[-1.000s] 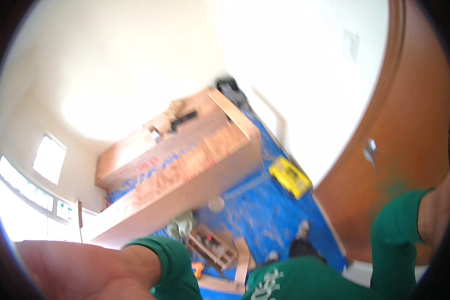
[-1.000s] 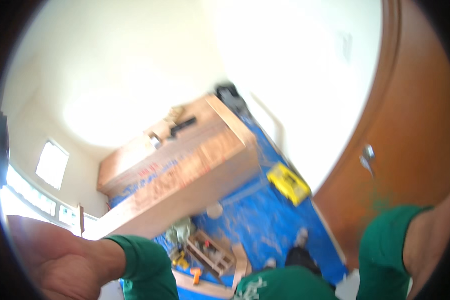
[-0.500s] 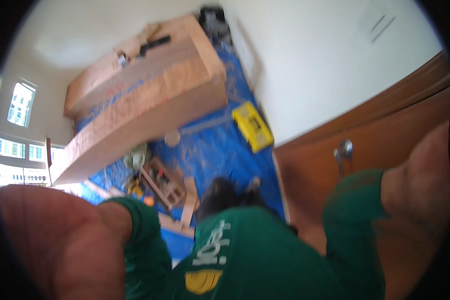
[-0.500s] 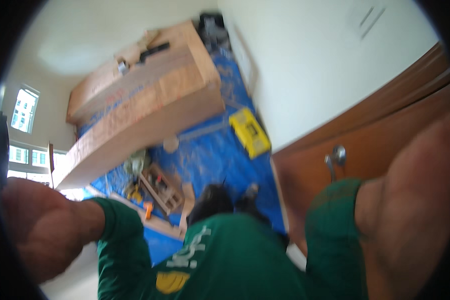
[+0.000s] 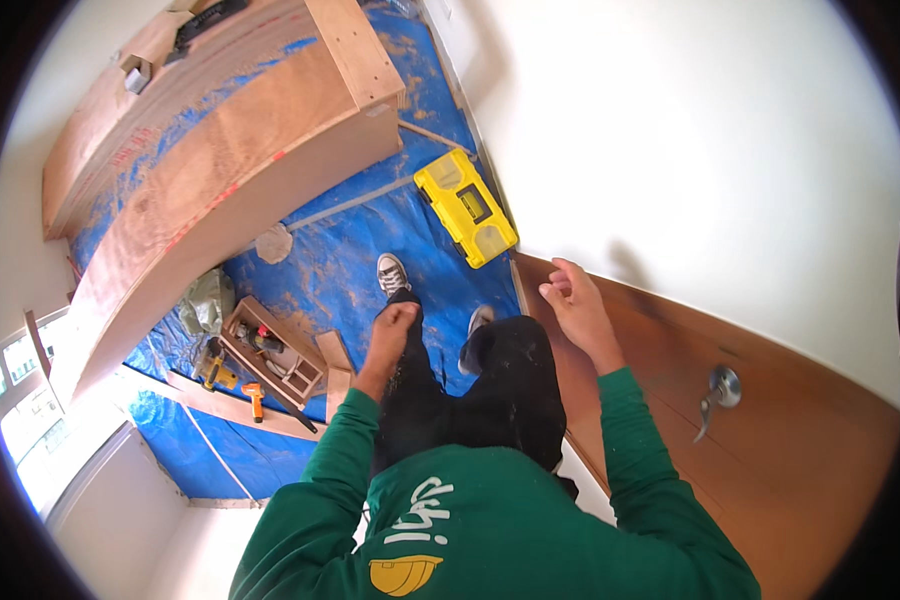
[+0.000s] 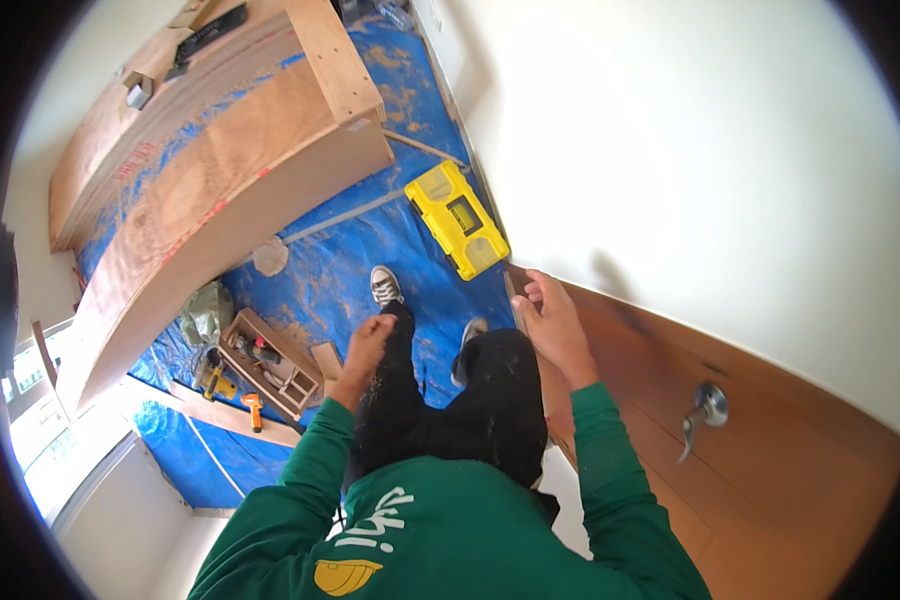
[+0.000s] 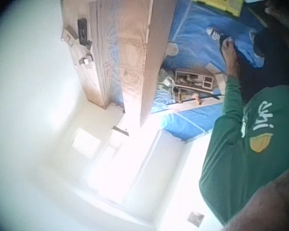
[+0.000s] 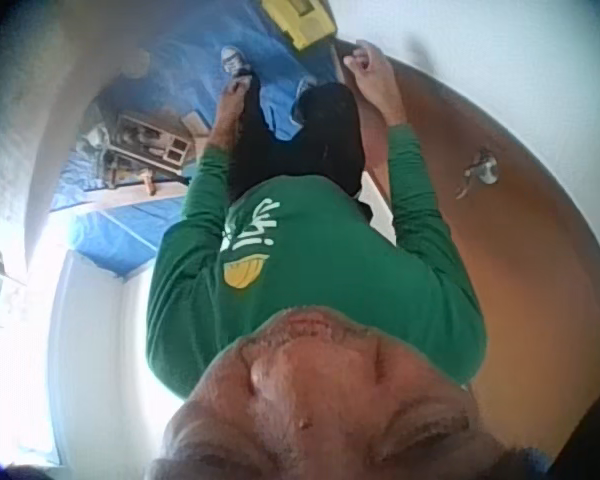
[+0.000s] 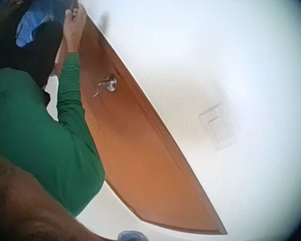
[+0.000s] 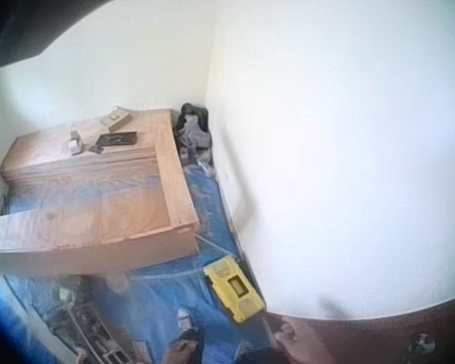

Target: The person uses a cordless drill to fasten screws into a wooden furniture piece, then retrieves a screwdriver from a toolbox and plugs a power cord into a wall outlet. The person handles a drill, screwdriver, and power cord during the task.

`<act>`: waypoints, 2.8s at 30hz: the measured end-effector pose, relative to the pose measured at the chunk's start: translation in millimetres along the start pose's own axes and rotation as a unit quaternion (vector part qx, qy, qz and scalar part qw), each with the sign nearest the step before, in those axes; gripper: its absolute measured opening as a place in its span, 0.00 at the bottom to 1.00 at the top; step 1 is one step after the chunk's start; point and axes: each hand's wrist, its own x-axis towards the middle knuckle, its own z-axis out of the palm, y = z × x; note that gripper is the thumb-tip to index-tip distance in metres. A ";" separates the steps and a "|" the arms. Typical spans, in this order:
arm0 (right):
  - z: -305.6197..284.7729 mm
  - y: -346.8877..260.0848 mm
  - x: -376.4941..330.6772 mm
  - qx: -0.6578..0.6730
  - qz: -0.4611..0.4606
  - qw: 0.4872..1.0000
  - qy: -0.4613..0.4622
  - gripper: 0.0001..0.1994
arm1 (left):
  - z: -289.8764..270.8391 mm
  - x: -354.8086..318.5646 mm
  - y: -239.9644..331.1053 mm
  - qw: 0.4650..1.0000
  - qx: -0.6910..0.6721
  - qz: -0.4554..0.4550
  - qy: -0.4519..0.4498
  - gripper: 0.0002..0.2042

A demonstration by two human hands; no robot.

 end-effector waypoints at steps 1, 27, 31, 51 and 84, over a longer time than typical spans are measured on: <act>17.3 19.7 19.3 -0.006 0.007 1.000 -0.009 0.28 | 7.8 13.4 -26.5 0.999 0.030 0.002 -0.033 0.15; 276.6 295.1 424.8 -0.076 0.046 0.988 -0.124 0.43 | 122.0 428.3 -201.9 0.999 0.019 -0.039 0.018 0.38; 276.1 294.8 417.5 -0.078 0.031 0.983 -0.161 0.45 | 138.0 416.2 -193.6 0.996 0.031 -0.034 0.080 0.38; 433.4 226.5 191.7 -0.289 -0.052 0.941 -0.169 0.29 | 6.3 262.6 -234.9 0.924 -0.129 -0.248 0.262 0.35; 298.1 223.3 303.5 -0.073 0.040 0.959 -0.271 0.17 | -1.5 196.5 -193.4 0.976 0.020 -0.103 0.189 0.23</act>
